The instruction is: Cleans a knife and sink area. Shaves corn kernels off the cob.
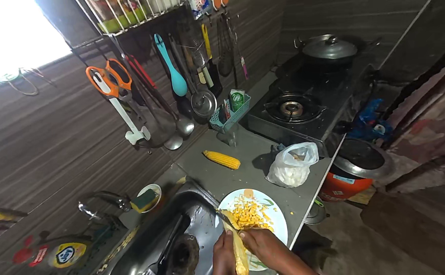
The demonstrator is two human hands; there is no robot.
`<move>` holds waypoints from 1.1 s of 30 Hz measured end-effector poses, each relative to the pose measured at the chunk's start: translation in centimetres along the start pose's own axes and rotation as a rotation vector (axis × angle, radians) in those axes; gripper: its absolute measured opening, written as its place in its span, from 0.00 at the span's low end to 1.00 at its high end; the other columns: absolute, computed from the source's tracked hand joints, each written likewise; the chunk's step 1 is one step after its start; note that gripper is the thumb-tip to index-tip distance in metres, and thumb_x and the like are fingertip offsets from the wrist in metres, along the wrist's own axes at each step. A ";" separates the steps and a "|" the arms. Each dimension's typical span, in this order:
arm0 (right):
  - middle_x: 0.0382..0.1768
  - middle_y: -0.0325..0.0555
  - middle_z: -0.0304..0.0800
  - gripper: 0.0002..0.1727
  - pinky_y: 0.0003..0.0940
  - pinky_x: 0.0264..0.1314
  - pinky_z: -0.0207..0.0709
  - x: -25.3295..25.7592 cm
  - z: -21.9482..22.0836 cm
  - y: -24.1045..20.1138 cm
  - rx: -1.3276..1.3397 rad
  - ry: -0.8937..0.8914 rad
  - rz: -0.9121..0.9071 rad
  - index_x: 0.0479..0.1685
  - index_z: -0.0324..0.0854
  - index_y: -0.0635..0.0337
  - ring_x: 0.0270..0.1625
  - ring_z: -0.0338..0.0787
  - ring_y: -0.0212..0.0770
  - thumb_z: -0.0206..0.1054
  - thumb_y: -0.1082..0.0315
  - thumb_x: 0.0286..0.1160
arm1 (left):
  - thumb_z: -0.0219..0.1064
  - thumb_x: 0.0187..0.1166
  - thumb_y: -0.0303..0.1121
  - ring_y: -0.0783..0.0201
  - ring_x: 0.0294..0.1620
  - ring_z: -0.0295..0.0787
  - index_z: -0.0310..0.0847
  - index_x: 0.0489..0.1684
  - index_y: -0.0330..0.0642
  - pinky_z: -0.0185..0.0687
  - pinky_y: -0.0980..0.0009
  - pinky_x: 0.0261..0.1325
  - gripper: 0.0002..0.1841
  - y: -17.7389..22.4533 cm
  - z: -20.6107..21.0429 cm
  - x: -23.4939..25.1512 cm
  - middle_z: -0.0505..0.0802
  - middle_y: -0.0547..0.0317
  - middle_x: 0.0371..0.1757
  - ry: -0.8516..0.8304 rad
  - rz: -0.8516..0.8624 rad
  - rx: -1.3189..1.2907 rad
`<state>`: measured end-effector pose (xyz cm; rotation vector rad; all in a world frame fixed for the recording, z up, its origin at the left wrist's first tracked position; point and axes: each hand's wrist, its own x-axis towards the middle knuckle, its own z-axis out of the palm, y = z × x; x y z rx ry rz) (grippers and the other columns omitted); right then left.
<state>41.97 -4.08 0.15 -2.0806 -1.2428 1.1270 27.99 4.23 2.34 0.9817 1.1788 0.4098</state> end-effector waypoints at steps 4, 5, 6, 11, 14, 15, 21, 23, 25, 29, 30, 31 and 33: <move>0.46 0.55 0.93 0.44 0.59 0.64 0.83 -0.7 0.2 0.0 -0.049 0.006 0.000 0.56 0.86 0.59 0.56 0.93 0.54 0.35 0.31 0.88 | 0.54 0.93 0.40 0.58 0.34 0.91 0.86 0.58 0.33 0.90 0.61 0.39 0.19 0.7 -0.3 0.0 0.92 0.47 0.37 0.021 -0.005 0.020; 0.46 0.56 0.93 0.44 0.59 0.64 0.83 -1.0 0.1 -0.1 -0.068 -0.005 0.012 0.56 0.86 0.59 0.56 0.93 0.55 0.35 0.31 0.88 | 0.54 0.93 0.40 0.59 0.33 0.91 0.85 0.57 0.33 0.90 0.61 0.37 0.19 1.0 -0.4 0.0 0.92 0.47 0.37 0.030 -0.006 0.016; 0.46 0.57 0.92 0.44 0.60 0.62 0.83 -1.3 0.0 -0.1 -0.087 -0.012 0.022 0.56 0.85 0.60 0.55 0.93 0.56 0.34 0.31 0.88 | 0.54 0.93 0.40 0.59 0.34 0.90 0.85 0.58 0.34 0.89 0.61 0.38 0.19 1.3 -0.4 0.0 0.92 0.47 0.37 0.037 -0.008 0.020; 0.45 0.57 0.92 0.44 0.59 0.64 0.82 -0.6 -0.4 -0.7 -0.068 -0.011 0.040 0.54 0.86 0.60 0.56 0.92 0.56 0.35 0.31 0.89 | 0.51 0.94 0.39 0.59 0.41 0.93 0.83 0.64 0.32 0.91 0.60 0.48 0.20 0.5 -0.4 -1.3 0.93 0.46 0.43 -0.032 0.027 0.055; 0.40 0.57 0.91 0.42 0.58 0.60 0.82 0.4 -1.1 -1.0 -0.022 -0.024 0.029 0.48 0.85 0.62 0.51 0.92 0.55 0.37 0.34 0.91 | 0.51 0.94 0.39 0.60 0.41 0.93 0.83 0.65 0.32 0.91 0.61 0.48 0.20 -0.5 -0.2 -2.3 0.94 0.47 0.43 -0.066 0.030 0.030; 0.38 0.56 0.89 0.42 0.57 0.58 0.82 0.6 -1.0 -1.0 -0.015 -0.034 0.024 0.45 0.85 0.63 0.48 0.91 0.55 0.37 0.34 0.90 | 0.51 0.94 0.38 0.60 0.40 0.93 0.83 0.64 0.32 0.91 0.61 0.47 0.20 -0.7 -0.4 -2.4 0.94 0.47 0.42 -0.060 0.035 0.023; 0.31 0.51 0.88 0.42 0.53 0.51 0.83 1.0 -0.1 -0.7 0.058 -0.050 0.002 0.39 0.86 0.60 0.39 0.91 0.49 0.37 0.33 0.90 | 0.51 0.93 0.37 0.62 0.44 0.93 0.80 0.69 0.32 0.90 0.62 0.53 0.20 -1.4 -1.8 -3.7 0.94 0.47 0.47 -0.087 0.061 0.122; 0.33 0.53 0.89 0.42 0.54 0.54 0.83 1.0 -0.4 -0.5 0.057 -0.033 0.033 0.41 0.86 0.61 0.42 0.91 0.51 0.37 0.34 0.91 | 0.51 0.93 0.36 0.63 0.47 0.93 0.78 0.72 0.31 0.89 0.61 0.56 0.21 -1.7 -2.0 -4.6 0.94 0.47 0.49 -0.142 0.071 0.184; 0.34 0.53 0.89 0.41 0.54 0.53 0.83 0.7 -0.7 -0.2 0.084 -0.018 0.065 0.42 0.86 0.61 0.41 0.91 0.50 0.39 0.34 0.91 | 0.51 0.93 0.36 0.63 0.47 0.93 0.76 0.74 0.31 0.89 0.62 0.57 0.21 -1.7 -2.2 -4.8 0.93 0.47 0.50 -0.153 0.066 0.163; 0.31 0.50 0.88 0.39 0.51 0.48 0.85 -1.1 -0.5 -0.2 0.124 0.015 0.074 0.44 0.86 0.60 0.37 0.91 0.47 0.40 0.35 0.91 | 0.49 0.91 0.39 0.61 0.29 0.88 0.80 0.63 0.33 0.87 0.64 0.31 0.20 -1.0 -2.6 -1.8 0.91 0.48 0.36 -0.046 -0.040 -0.043; 0.30 0.50 0.88 0.39 0.51 0.48 0.84 -1.7 -0.6 -0.3 0.115 0.035 0.067 0.42 0.86 0.60 0.37 0.91 0.47 0.40 0.35 0.91 | 0.49 0.91 0.40 0.60 0.25 0.86 0.82 0.57 0.33 0.84 0.64 0.26 0.20 -0.6 -2.6 -0.7 0.90 0.48 0.33 -0.039 -0.076 -0.116; 0.30 0.49 0.88 0.38 0.51 0.48 0.84 -2.4 -0.6 -0.4 0.107 0.060 0.049 0.43 0.86 0.60 0.37 0.91 0.47 0.41 0.35 0.91 | 0.49 0.91 0.41 0.60 0.22 0.85 0.82 0.51 0.34 0.82 0.64 0.22 0.20 -0.1 -2.3 0.3 0.89 0.48 0.31 -0.028 -0.105 -0.163; 0.32 0.51 0.90 0.38 0.53 0.50 0.86 -4.0 -0.5 -0.8 0.097 0.103 -0.002 0.46 0.87 0.61 0.39 0.92 0.49 0.43 0.36 0.90 | 0.47 0.94 0.48 0.59 0.22 0.84 0.82 0.52 0.36 0.82 0.64 0.22 0.23 0.9 -1.8 2.1 0.88 0.49 0.31 -0.038 -0.125 -0.196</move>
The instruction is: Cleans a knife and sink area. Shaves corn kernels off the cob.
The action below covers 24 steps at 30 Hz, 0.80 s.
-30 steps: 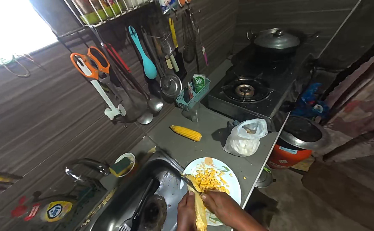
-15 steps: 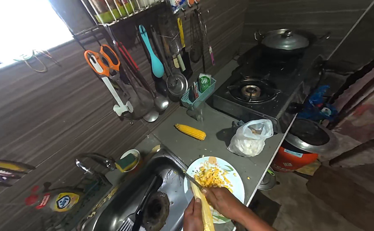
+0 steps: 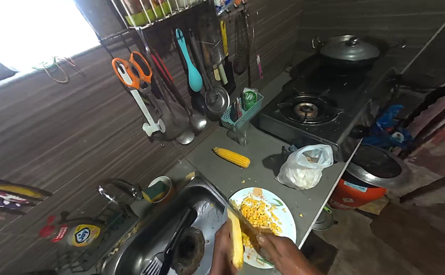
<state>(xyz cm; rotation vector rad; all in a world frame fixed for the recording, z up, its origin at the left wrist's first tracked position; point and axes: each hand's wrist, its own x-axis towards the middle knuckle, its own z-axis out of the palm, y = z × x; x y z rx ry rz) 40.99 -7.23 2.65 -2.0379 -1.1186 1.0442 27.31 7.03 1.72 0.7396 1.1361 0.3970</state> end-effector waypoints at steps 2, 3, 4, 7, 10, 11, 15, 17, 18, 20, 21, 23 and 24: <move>0.35 0.56 0.92 0.35 0.56 0.53 0.86 -1.9 -0.1 -0.5 -0.005 0.042 -0.060 0.46 0.88 0.64 0.42 0.94 0.53 0.48 0.40 0.91 | 0.47 0.94 0.49 0.59 0.25 0.85 0.82 0.53 0.37 0.83 0.65 0.24 0.23 1.1 0.8 1.3 0.88 0.49 0.33 -0.023 0.021 -0.031; 0.35 0.57 0.92 0.33 0.57 0.53 0.86 -2.8 -0.1 -0.6 -0.012 0.067 -0.093 0.46 0.88 0.66 0.43 0.94 0.54 0.50 0.42 0.91 | 0.48 0.94 0.46 0.59 0.28 0.87 0.81 0.53 0.37 0.84 0.64 0.27 0.21 1.6 1.2 1.7 0.89 0.49 0.35 -0.031 0.038 -0.055; 0.36 0.57 0.92 0.32 0.58 0.52 0.86 -3.6 0.0 -0.6 -0.029 0.084 -0.120 0.46 0.89 0.66 0.43 0.94 0.55 0.52 0.43 0.91 | 0.49 0.93 0.45 0.58 0.31 0.87 0.81 0.54 0.37 0.86 0.63 0.31 0.21 1.9 1.5 2.2 0.89 0.49 0.36 -0.046 0.048 -0.091; 0.38 0.59 0.93 0.32 0.59 0.52 0.86 -5.0 0.1 -0.2 -0.083 0.102 -0.172 0.48 0.88 0.66 0.45 0.95 0.56 0.51 0.43 0.92 | 0.49 0.94 0.47 0.62 0.24 0.84 0.78 0.56 0.38 0.84 0.69 0.25 0.20 2.6 2.2 3.4 0.86 0.51 0.33 -0.157 0.046 -0.265; 0.40 0.59 0.93 0.34 0.59 0.54 0.86 -5.3 0.2 0.6 -0.121 0.088 -0.149 0.49 0.87 0.65 0.47 0.95 0.57 0.49 0.41 0.92 | 0.46 0.95 0.48 0.63 0.17 0.80 0.78 0.49 0.37 0.79 0.71 0.17 0.22 3.3 3.6 3.7 0.85 0.51 0.28 -0.140 0.017 -0.271; 0.40 0.59 0.93 0.35 0.59 0.53 0.87 -5.4 0.2 0.8 -0.130 0.094 -0.144 0.49 0.88 0.65 0.47 0.95 0.57 0.49 0.40 0.91 | 0.46 0.94 0.48 0.63 0.17 0.80 0.78 0.49 0.37 0.78 0.71 0.17 0.22 3.4 3.9 3.8 0.85 0.51 0.27 -0.129 0.012 -0.255; 0.40 0.59 0.93 0.35 0.58 0.51 0.87 -5.5 0.2 1.0 -0.161 0.115 -0.128 0.47 0.88 0.66 0.47 0.95 0.57 0.49 0.40 0.91 | 0.49 0.94 0.45 0.62 0.20 0.84 0.78 0.53 0.37 0.81 0.69 0.20 0.20 2.9 4.2 3.4 0.87 0.49 0.30 -0.140 0.036 -0.243; 0.40 0.60 0.93 0.37 0.57 0.52 0.88 -5.1 0.3 1.2 -0.179 0.141 -0.111 0.47 0.88 0.67 0.47 0.95 0.58 0.49 0.39 0.91 | 0.53 0.93 0.40 0.61 0.29 0.88 0.77 0.59 0.38 0.87 0.67 0.31 0.15 2.2 4.4 2.5 0.89 0.49 0.36 -0.145 0.091 -0.260; 0.40 0.59 0.93 0.37 0.56 0.52 0.89 -4.7 0.4 1.4 -0.186 0.157 -0.108 0.48 0.88 0.66 0.47 0.96 0.57 0.48 0.38 0.90 | 0.55 0.92 0.39 0.60 0.33 0.89 0.77 0.62 0.38 0.89 0.65 0.35 0.15 1.9 4.6 2.0 0.90 0.48 0.40 -0.133 0.105 -0.252; 0.39 0.56 0.93 0.38 0.54 0.51 0.89 -3.7 0.5 1.7 -0.191 0.170 -0.116 0.47 0.88 0.64 0.46 0.96 0.54 0.46 0.36 0.90 | 0.56 0.91 0.39 0.59 0.35 0.90 0.77 0.62 0.38 0.89 0.63 0.38 0.15 1.4 5.0 1.4 0.90 0.48 0.41 -0.085 0.108 -0.208; 0.38 0.55 0.93 0.38 0.54 0.51 0.89 -3.2 0.5 1.7 -0.190 0.162 -0.115 0.47 0.88 0.63 0.45 0.96 0.53 0.46 0.36 0.90 | 0.57 0.91 0.40 0.59 0.35 0.89 0.78 0.61 0.37 0.89 0.63 0.37 0.15 1.2 5.1 1.3 0.90 0.48 0.40 -0.047 0.112 -0.159; 0.35 0.54 0.92 0.39 0.53 0.48 0.89 -2.1 0.6 1.8 -0.200 0.147 -0.115 0.43 0.87 0.62 0.43 0.95 0.52 0.43 0.34 0.90 | 0.57 0.91 0.41 0.59 0.36 0.89 0.79 0.58 0.36 0.89 0.62 0.40 0.16 0.8 5.1 1.2 0.90 0.48 0.40 0.020 0.111 -0.062; 0.34 0.53 0.91 0.40 0.52 0.48 0.89 -1.6 0.7 1.8 -0.199 0.132 -0.118 0.42 0.87 0.61 0.43 0.95 0.51 0.42 0.33 0.89 | 0.56 0.92 0.42 0.58 0.37 0.89 0.81 0.55 0.35 0.89 0.61 0.40 0.17 0.7 5.0 1.2 0.90 0.47 0.40 0.044 0.116 -0.034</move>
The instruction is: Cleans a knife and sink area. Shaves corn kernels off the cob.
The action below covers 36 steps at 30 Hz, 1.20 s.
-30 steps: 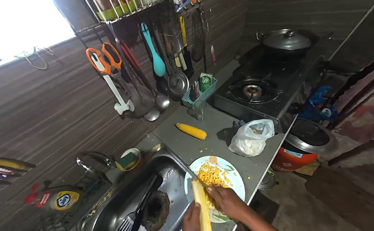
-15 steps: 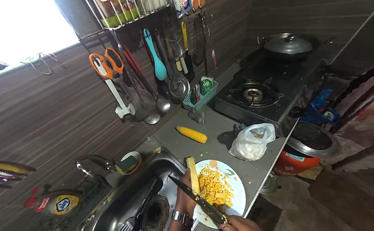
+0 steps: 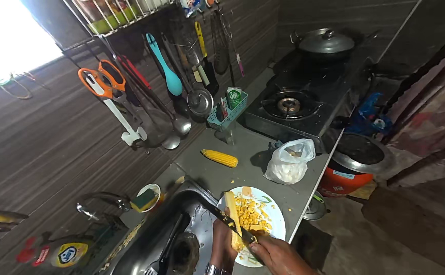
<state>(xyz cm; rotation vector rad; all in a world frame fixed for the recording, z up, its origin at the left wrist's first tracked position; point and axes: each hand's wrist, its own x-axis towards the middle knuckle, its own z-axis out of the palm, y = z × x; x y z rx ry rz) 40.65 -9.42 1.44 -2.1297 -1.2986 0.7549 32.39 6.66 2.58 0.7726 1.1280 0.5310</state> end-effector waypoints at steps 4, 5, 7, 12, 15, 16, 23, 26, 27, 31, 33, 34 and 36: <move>0.36 0.52 0.91 0.42 0.51 0.50 0.88 1.3 1.0 0.0 0.016 -0.041 -0.039 0.43 0.87 0.61 0.44 0.94 0.51 0.40 0.32 0.89 | 0.56 0.91 0.41 0.61 0.33 0.88 0.82 0.46 0.34 0.87 0.64 0.37 0.17 0.2 -1.1 -0.1 0.89 0.51 0.35 0.061 0.049 0.039; 0.37 0.53 0.91 0.42 0.52 0.50 0.88 1.3 1.2 -0.2 0.016 -0.042 -0.042 0.44 0.87 0.62 0.45 0.94 0.51 0.40 0.32 0.89 | 0.57 0.91 0.40 0.62 0.32 0.87 0.82 0.44 0.34 0.87 0.65 0.36 0.16 0.2 -1.3 0.0 0.89 0.52 0.33 0.072 0.062 0.047; 0.38 0.56 0.92 0.42 0.54 0.51 0.88 0.7 1.1 -0.5 0.014 -0.062 -0.018 0.45 0.87 0.63 0.46 0.95 0.53 0.40 0.32 0.89 | 0.57 0.91 0.39 0.63 0.31 0.88 0.83 0.42 0.34 0.87 0.66 0.36 0.16 0.1 -1.6 0.2 0.89 0.53 0.32 0.076 0.094 0.051; 0.37 0.57 0.92 0.42 0.56 0.53 0.87 0.1 0.8 -0.2 0.019 -0.091 0.040 0.44 0.87 0.64 0.46 0.94 0.55 0.41 0.33 0.90 | 0.54 0.92 0.39 0.59 0.38 0.90 0.84 0.47 0.34 0.89 0.60 0.42 0.17 -0.1 -1.7 0.4 0.91 0.48 0.38 0.044 0.098 0.037; 0.40 0.55 0.92 0.43 0.56 0.57 0.86 1.7 0.8 -0.1 0.042 -0.146 0.069 0.47 0.87 0.61 0.50 0.94 0.54 0.38 0.31 0.88 | 0.51 0.93 0.38 0.57 0.39 0.91 0.84 0.48 0.33 0.90 0.59 0.42 0.18 -0.7 -1.5 0.0 0.92 0.47 0.39 0.042 0.089 0.066; 0.42 0.54 0.92 0.43 0.57 0.58 0.85 2.2 1.1 0.0 0.043 -0.150 0.063 0.47 0.86 0.60 0.52 0.93 0.53 0.38 0.30 0.88 | 0.51 0.93 0.37 0.57 0.39 0.91 0.84 0.49 0.33 0.89 0.58 0.41 0.18 -0.8 -1.6 0.0 0.92 0.47 0.39 0.048 0.093 0.056; 0.43 0.57 0.93 0.44 0.58 0.58 0.86 1.6 1.5 -0.5 0.010 -0.153 0.051 0.52 0.86 0.62 0.52 0.94 0.56 0.38 0.30 0.88 | 0.54 0.91 0.34 0.58 0.36 0.91 0.84 0.44 0.32 0.90 0.59 0.40 0.15 -0.4 -2.2 0.3 0.92 0.47 0.36 0.103 0.121 0.055; 0.42 0.57 0.93 0.45 0.58 0.57 0.86 1.6 1.1 -0.3 0.004 -0.157 0.065 0.50 0.86 0.62 0.51 0.94 0.56 0.37 0.30 0.88 | 0.52 0.92 0.34 0.57 0.39 0.91 0.84 0.48 0.31 0.90 0.58 0.41 0.16 -0.3 -2.0 0.1 0.92 0.46 0.39 0.066 0.107 0.036; 0.42 0.56 0.92 0.44 0.58 0.58 0.85 2.1 1.0 -0.3 0.016 -0.160 0.076 0.49 0.86 0.62 0.51 0.94 0.56 0.36 0.30 0.88 | 0.51 0.92 0.35 0.57 0.37 0.91 0.84 0.47 0.32 0.89 0.58 0.39 0.17 -0.4 -1.8 -0.1 0.91 0.46 0.37 0.056 0.093 0.044; 0.42 0.55 0.92 0.44 0.56 0.60 0.84 4.1 0.2 -0.4 0.066 -0.189 0.089 0.51 0.86 0.61 0.52 0.93 0.53 0.36 0.30 0.88 | 0.50 0.94 0.40 0.56 0.32 0.89 0.85 0.46 0.32 0.88 0.59 0.35 0.20 -1.4 -1.4 -0.7 0.90 0.45 0.34 0.012 0.020 0.082; 0.38 0.54 0.91 0.43 0.55 0.56 0.85 4.0 0.1 -0.4 0.079 -0.178 0.084 0.48 0.86 0.61 0.48 0.93 0.53 0.37 0.30 0.88 | 0.51 0.93 0.39 0.57 0.30 0.89 0.85 0.45 0.32 0.88 0.60 0.32 0.20 -1.2 -1.7 -0.4 0.91 0.45 0.33 0.011 0.042 0.091; 0.35 0.55 0.89 0.43 0.55 0.54 0.85 3.8 0.1 -0.5 0.082 -0.181 0.094 0.45 0.85 0.61 0.45 0.92 0.53 0.38 0.30 0.88 | 0.52 0.93 0.39 0.57 0.28 0.88 0.85 0.43 0.32 0.87 0.61 0.29 0.20 -1.0 -1.9 -0.3 0.90 0.46 0.31 0.019 0.049 0.084; 0.36 0.55 0.89 0.44 0.56 0.54 0.84 3.7 0.1 -0.7 0.072 -0.219 0.107 0.46 0.85 0.62 0.46 0.92 0.54 0.37 0.30 0.88 | 0.52 0.93 0.39 0.59 0.24 0.86 0.84 0.42 0.33 0.85 0.63 0.25 0.20 -0.7 -2.2 -0.4 0.89 0.48 0.28 0.036 0.044 0.082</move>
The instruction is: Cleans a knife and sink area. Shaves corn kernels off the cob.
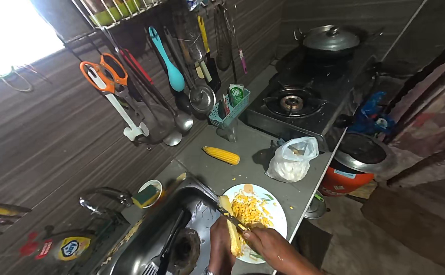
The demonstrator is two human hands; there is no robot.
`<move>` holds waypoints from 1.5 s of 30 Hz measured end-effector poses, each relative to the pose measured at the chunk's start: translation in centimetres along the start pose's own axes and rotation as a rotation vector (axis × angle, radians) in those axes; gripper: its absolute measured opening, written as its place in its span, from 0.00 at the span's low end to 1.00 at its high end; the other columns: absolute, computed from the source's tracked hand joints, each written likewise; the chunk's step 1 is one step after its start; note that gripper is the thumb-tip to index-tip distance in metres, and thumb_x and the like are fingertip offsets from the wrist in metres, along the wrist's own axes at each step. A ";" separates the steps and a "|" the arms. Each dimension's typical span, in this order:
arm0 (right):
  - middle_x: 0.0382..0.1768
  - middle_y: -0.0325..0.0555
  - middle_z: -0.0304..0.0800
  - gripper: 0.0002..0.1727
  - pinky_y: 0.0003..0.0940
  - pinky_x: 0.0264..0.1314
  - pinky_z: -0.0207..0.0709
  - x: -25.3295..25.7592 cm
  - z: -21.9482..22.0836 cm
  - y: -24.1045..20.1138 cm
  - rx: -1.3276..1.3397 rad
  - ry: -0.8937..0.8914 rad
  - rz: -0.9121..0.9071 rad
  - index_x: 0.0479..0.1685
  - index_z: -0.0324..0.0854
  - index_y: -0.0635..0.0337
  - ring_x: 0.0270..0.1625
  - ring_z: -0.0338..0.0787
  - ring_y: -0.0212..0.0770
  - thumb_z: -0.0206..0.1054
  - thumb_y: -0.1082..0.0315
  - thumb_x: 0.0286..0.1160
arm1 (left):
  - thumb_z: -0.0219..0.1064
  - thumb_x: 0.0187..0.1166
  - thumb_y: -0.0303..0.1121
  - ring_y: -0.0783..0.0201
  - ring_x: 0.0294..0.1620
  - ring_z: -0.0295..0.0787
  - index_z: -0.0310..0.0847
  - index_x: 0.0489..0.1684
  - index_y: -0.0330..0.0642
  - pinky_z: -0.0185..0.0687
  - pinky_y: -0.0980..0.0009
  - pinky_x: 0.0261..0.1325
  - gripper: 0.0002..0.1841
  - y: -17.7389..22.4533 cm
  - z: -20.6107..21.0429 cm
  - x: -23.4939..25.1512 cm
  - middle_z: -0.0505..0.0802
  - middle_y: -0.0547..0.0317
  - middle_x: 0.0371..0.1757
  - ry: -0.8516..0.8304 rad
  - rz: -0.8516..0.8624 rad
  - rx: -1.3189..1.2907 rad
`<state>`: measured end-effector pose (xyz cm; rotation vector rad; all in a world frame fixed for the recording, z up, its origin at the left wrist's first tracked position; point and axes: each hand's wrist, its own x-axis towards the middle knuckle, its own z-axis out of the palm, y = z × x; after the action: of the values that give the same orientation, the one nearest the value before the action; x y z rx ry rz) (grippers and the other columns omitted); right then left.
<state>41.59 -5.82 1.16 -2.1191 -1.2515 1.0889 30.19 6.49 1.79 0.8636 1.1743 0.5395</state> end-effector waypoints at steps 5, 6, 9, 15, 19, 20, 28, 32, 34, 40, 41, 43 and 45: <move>0.35 0.53 0.89 0.44 0.55 0.55 0.85 1.5 0.4 0.1 -0.008 0.021 -0.034 0.47 0.84 0.60 0.46 0.92 0.53 0.35 0.29 0.87 | 0.52 0.94 0.43 0.60 0.22 0.85 0.84 0.42 0.33 0.84 0.64 0.24 0.22 -0.3 -0.2 -1.2 0.88 0.49 0.26 0.025 -0.060 0.057; 0.36 0.53 0.89 0.44 0.56 0.55 0.84 1.4 0.4 -0.1 -0.003 0.017 -0.027 0.48 0.84 0.60 0.46 0.92 0.53 0.35 0.29 0.88 | 0.52 0.93 0.43 0.60 0.21 0.85 0.85 0.41 0.33 0.83 0.64 0.23 0.22 -0.3 -0.4 -1.1 0.88 0.49 0.26 0.030 -0.063 0.063; 0.41 0.55 0.90 0.43 0.57 0.59 0.84 0.3 0.5 -0.4 -0.017 -0.022 0.016 0.49 0.85 0.61 0.51 0.92 0.54 0.36 0.30 0.88 | 0.51 0.94 0.43 0.62 0.18 0.82 0.83 0.40 0.33 0.81 0.66 0.19 0.22 0.4 -1.0 -0.9 0.86 0.51 0.23 0.029 -0.046 0.024; 0.39 0.56 0.90 0.44 0.58 0.58 0.84 1.9 0.3 -0.6 -0.008 -0.017 0.017 0.48 0.85 0.61 0.50 0.92 0.55 0.35 0.30 0.88 | 0.51 0.94 0.45 0.61 0.20 0.84 0.84 0.45 0.32 0.82 0.66 0.21 0.23 -0.1 -1.0 -2.2 0.88 0.50 0.26 -0.009 -0.085 0.010; 0.41 0.55 0.91 0.44 0.57 0.60 0.83 2.3 0.4 -0.8 -0.004 -0.036 0.025 0.50 0.85 0.61 0.52 0.92 0.55 0.35 0.30 0.88 | 0.52 0.94 0.44 0.62 0.19 0.82 0.84 0.43 0.32 0.80 0.67 0.19 0.22 -0.6 -1.2 -2.2 0.87 0.50 0.25 -0.003 -0.091 -0.052; 0.42 0.55 0.91 0.44 0.57 0.61 0.83 2.0 0.6 -0.8 -0.014 -0.036 0.033 0.51 0.85 0.61 0.53 0.92 0.55 0.35 0.30 0.88 | 0.52 0.94 0.44 0.62 0.19 0.82 0.84 0.43 0.32 0.80 0.67 0.20 0.23 -0.5 -1.3 -2.1 0.87 0.50 0.25 0.009 -0.083 -0.054; 0.38 0.55 0.91 0.44 0.56 0.58 0.84 2.0 0.7 -0.6 -0.013 -0.018 0.003 0.47 0.85 0.60 0.50 0.93 0.54 0.34 0.30 0.88 | 0.58 0.91 0.41 0.61 0.22 0.85 0.85 0.52 0.32 0.85 0.66 0.24 0.18 -0.4 -1.4 -3.3 0.89 0.49 0.28 -0.062 -0.078 0.003; 0.38 0.54 0.91 0.44 0.56 0.58 0.84 2.4 1.2 -0.7 -0.003 -0.037 -0.007 0.49 0.85 0.60 0.49 0.93 0.53 0.34 0.30 0.88 | 0.57 0.91 0.41 0.62 0.21 0.85 0.84 0.50 0.33 0.84 0.66 0.24 0.18 -1.3 -2.0 -4.4 0.88 0.50 0.27 -0.068 -0.088 0.022; 0.37 0.55 0.90 0.43 0.56 0.57 0.83 2.4 1.3 -0.8 0.012 -0.042 -0.008 0.46 0.86 0.61 0.48 0.93 0.53 0.35 0.32 0.89 | 0.57 0.91 0.42 0.62 0.22 0.85 0.84 0.52 0.33 0.85 0.66 0.25 0.18 -1.9 -2.4 -5.0 0.89 0.51 0.28 -0.080 -0.102 0.055; 0.33 0.53 0.89 0.42 0.54 0.53 0.83 2.7 1.6 -0.8 0.066 -0.021 -0.036 0.44 0.87 0.60 0.43 0.92 0.51 0.37 0.33 0.90 | 0.56 0.92 0.40 0.64 0.21 0.85 0.84 0.52 0.32 0.85 0.67 0.25 0.18 -2.6 -3.1 -6.1 0.89 0.53 0.27 -0.113 -0.108 0.075; 0.32 0.54 0.88 0.42 0.54 0.52 0.83 2.7 1.3 -0.8 0.072 -0.027 -0.013 0.42 0.85 0.62 0.42 0.91 0.51 0.37 0.33 0.90 | 0.56 0.92 0.40 0.64 0.21 0.85 0.84 0.52 0.32 0.85 0.67 0.26 0.18 -2.8 -3.1 -6.2 0.89 0.53 0.27 -0.136 -0.111 0.087; 0.32 0.53 0.87 0.42 0.52 0.52 0.83 2.5 0.7 -0.9 0.085 -0.040 0.019 0.40 0.83 0.62 0.42 0.91 0.50 0.37 0.33 0.90 | 0.55 0.92 0.41 0.63 0.20 0.84 0.84 0.54 0.31 0.84 0.67 0.24 0.19 -2.9 -3.2 -6.0 0.89 0.52 0.26 -0.148 -0.104 0.084; 0.33 0.51 0.88 0.41 0.52 0.52 0.83 2.0 0.8 -0.6 0.105 -0.021 0.014 0.41 0.85 0.60 0.42 0.91 0.50 0.37 0.33 0.90 | 0.52 0.93 0.41 0.63 0.19 0.83 0.82 0.53 0.32 0.83 0.67 0.22 0.20 -2.4 -3.1 -5.6 0.88 0.52 0.26 -0.147 -0.115 0.034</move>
<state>41.15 -3.73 0.29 -2.0454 -1.1644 1.1598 25.30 1.79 2.62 0.8449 1.0937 0.3567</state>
